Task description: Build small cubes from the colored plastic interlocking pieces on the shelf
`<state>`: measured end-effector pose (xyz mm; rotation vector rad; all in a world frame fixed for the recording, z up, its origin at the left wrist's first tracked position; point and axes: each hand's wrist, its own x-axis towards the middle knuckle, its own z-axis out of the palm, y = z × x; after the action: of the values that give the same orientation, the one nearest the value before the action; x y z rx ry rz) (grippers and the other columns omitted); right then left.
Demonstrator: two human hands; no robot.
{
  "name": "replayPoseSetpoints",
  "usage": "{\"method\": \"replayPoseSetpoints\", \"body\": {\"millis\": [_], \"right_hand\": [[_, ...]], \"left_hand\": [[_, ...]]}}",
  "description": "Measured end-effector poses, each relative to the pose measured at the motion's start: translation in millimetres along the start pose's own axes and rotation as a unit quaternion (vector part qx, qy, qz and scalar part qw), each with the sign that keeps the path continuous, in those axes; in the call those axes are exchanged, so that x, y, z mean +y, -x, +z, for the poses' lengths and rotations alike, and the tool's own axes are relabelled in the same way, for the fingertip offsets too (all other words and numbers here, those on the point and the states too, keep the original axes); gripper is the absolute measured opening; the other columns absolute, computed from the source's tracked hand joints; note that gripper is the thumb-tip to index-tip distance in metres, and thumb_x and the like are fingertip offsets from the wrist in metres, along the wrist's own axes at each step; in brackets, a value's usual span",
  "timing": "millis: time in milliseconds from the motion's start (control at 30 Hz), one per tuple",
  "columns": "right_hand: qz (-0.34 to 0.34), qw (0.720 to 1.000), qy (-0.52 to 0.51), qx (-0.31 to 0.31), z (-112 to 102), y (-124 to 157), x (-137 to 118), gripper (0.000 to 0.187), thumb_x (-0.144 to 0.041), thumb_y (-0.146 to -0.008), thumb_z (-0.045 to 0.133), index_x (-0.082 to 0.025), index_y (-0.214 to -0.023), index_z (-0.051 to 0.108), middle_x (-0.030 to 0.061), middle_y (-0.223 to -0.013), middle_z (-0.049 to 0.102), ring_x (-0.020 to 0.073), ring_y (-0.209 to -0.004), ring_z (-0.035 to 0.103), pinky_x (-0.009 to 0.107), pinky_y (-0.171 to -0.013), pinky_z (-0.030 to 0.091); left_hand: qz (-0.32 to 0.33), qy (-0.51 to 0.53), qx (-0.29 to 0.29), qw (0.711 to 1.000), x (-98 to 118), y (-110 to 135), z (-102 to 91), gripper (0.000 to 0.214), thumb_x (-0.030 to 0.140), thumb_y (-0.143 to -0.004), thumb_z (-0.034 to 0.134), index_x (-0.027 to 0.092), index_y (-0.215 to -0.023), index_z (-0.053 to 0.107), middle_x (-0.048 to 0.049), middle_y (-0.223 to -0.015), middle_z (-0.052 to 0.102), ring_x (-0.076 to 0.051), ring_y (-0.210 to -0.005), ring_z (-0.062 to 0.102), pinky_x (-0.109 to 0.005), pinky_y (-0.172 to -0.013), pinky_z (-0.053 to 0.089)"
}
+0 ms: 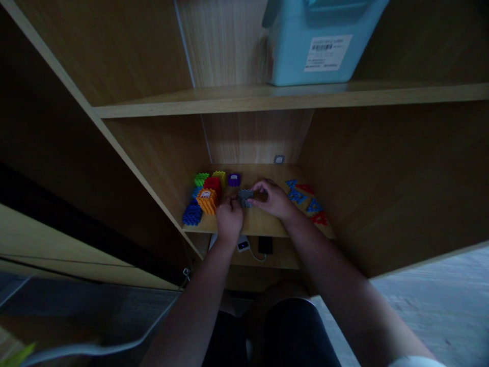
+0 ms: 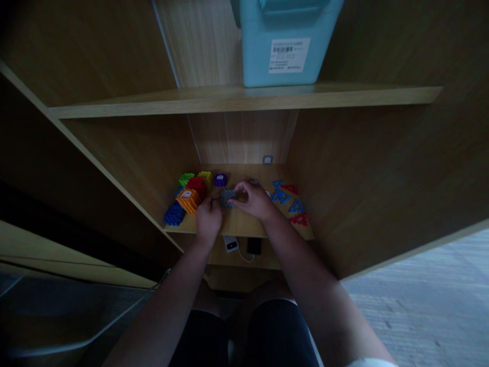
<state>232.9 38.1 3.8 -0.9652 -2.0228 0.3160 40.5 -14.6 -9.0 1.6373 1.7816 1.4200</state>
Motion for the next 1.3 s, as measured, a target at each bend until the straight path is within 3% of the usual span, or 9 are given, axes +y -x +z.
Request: {"method": "replayPoseSetpoints", "body": {"millis": [567, 900, 1300], "right_hand": [[-0.004, 1.0, -0.009, -0.008, 2.5, 2.2, 4.9, 0.031, -0.045, -0.089, 0.082, -0.028, -0.108, 0.064, 0.0047, -0.106, 0.076, 0.0233, -0.094, 0.067, 0.039, -0.087, 0.056], [-0.007, 0.999, -0.025, -0.024, 6.1, 2.7, 7.2, 0.048, -0.044, -0.083, 0.088, -0.026, -0.119, 0.061, 0.006, -0.115, 0.073, 0.0237, -0.099, 0.067, 0.039, -0.09, 0.055], [0.001, 0.999, -0.038, -0.028, 11.6, 1.5, 5.8, 0.049, -0.041, -0.084, 0.085, -0.026, -0.122, 0.058, 0.0071, -0.119, 0.073, 0.0228, -0.102, 0.068, 0.039, -0.092, 0.055]], "left_hand": [[-0.006, -0.005, -0.002, 1.0, 1.6, -0.1, 0.1, 0.034, 0.021, -0.099, 0.047, 0.017, -0.11, 0.079, -0.0098, -0.09, 0.082, -0.024, -0.087, 0.078, -0.032, -0.084, 0.057], [-0.013, -0.004, -0.006, 1.0, 3.4, 0.2, -1.2, 0.035, 0.02, -0.099, 0.047, 0.017, -0.112, 0.079, -0.0099, -0.093, 0.082, -0.024, -0.09, 0.078, -0.032, -0.087, 0.057], [-0.01, 0.002, -0.005, 1.0, 3.5, 0.3, -1.2, 0.036, 0.02, -0.098, 0.047, 0.016, -0.114, 0.079, -0.0092, -0.092, 0.082, -0.023, -0.087, 0.078, -0.032, -0.086, 0.058]]}}
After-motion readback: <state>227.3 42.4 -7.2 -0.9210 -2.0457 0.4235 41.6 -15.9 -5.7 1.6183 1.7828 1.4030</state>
